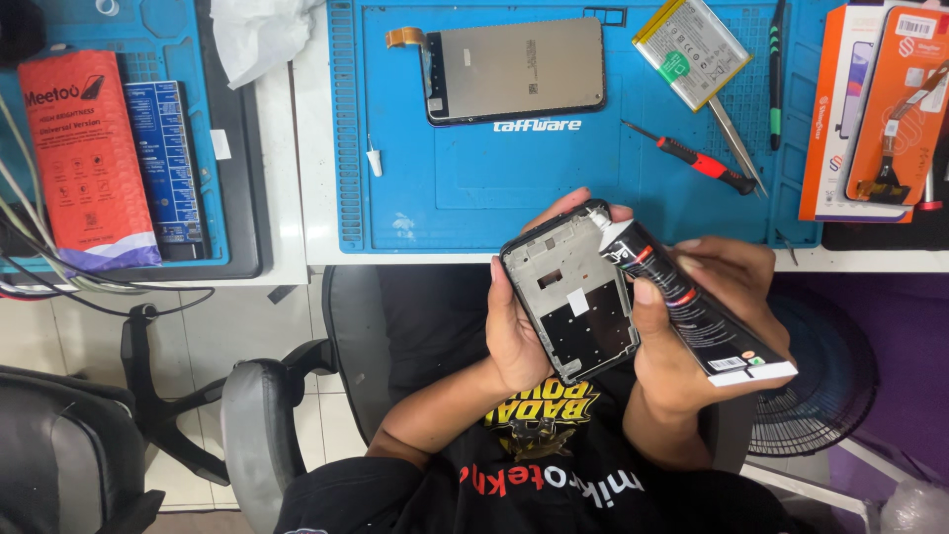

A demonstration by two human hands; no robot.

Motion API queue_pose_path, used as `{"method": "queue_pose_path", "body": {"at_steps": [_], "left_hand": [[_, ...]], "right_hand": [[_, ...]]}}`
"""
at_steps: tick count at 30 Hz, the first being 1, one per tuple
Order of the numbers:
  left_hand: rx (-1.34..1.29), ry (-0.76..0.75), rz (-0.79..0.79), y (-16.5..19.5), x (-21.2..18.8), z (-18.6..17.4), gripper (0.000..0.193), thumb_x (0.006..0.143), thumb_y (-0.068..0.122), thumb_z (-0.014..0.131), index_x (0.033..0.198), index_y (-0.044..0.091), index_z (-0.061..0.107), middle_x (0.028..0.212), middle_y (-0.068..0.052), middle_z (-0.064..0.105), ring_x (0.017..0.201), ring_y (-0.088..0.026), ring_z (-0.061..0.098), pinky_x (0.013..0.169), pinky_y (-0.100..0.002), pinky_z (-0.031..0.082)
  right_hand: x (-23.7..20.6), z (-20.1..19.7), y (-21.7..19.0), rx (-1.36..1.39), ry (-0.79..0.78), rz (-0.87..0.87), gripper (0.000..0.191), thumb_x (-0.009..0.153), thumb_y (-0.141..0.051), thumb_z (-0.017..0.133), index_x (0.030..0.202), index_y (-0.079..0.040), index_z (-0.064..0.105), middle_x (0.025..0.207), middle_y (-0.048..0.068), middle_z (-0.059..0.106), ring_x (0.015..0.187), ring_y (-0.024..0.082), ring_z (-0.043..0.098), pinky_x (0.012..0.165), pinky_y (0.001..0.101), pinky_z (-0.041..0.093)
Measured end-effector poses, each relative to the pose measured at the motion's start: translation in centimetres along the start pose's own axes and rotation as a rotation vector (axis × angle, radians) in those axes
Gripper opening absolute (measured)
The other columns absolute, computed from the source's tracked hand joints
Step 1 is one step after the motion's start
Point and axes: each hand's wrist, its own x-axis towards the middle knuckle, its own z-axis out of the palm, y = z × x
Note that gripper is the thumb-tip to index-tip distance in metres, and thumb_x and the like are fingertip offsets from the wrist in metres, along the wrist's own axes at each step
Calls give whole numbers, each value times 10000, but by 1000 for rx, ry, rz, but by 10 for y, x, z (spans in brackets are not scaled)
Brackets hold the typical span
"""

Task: The person opens a tube of adhesive, then squeezes the adhesive along the edges of a disassembled phone frame, rotating the frame to reach all sides. They wipe the tube nozzle with a tissue and set the frame down on the work mat.

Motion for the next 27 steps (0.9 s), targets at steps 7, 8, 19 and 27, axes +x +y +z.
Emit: {"method": "queue_pose_path", "body": {"at_steps": [7, 8, 19, 27], "left_hand": [[-11, -14, -6, 0, 0, -2, 822, 1118, 646, 250, 1655, 23, 245, 1542, -217, 460, 1236, -268, 604, 1134, -419, 480], [-9, -14, -3, 0, 0, -2, 818, 1121, 645, 253, 1647, 19, 247, 1542, -218, 460, 1240, -267, 601, 1137, -418, 478], [-5, -9, -8, -2, -1, -3, 832, 1117, 652, 257, 1658, 20, 242, 1546, -217, 458, 1242, -274, 604, 1136, -425, 482], [-39, 24, 19, -4, 4, -4, 877, 1077, 678, 302, 1662, 27, 245, 1510, -216, 460, 1307, -278, 548, 1140, -538, 480]], "right_hand": [[-1, 0, 1, 2, 19, 9, 314, 978, -123, 838, 1115, 78, 640, 1001, 208, 710, 1004, 273, 676, 899, 333, 541], [0, 1, 1, 4, 15, 5, 312, 981, -122, 836, 1118, 78, 640, 1003, 209, 713, 1007, 275, 676, 902, 334, 541], [-4, -1, 4, -15, 0, -10, 301, 1016, -115, 834, 1146, 73, 639, 988, 210, 731, 981, 279, 647, 886, 336, 526], [-12, -11, 19, 1, 77, 10, 360, 1005, -169, 867, 1181, 41, 634, 1012, 204, 679, 952, 264, 660, 839, 309, 522]]}}
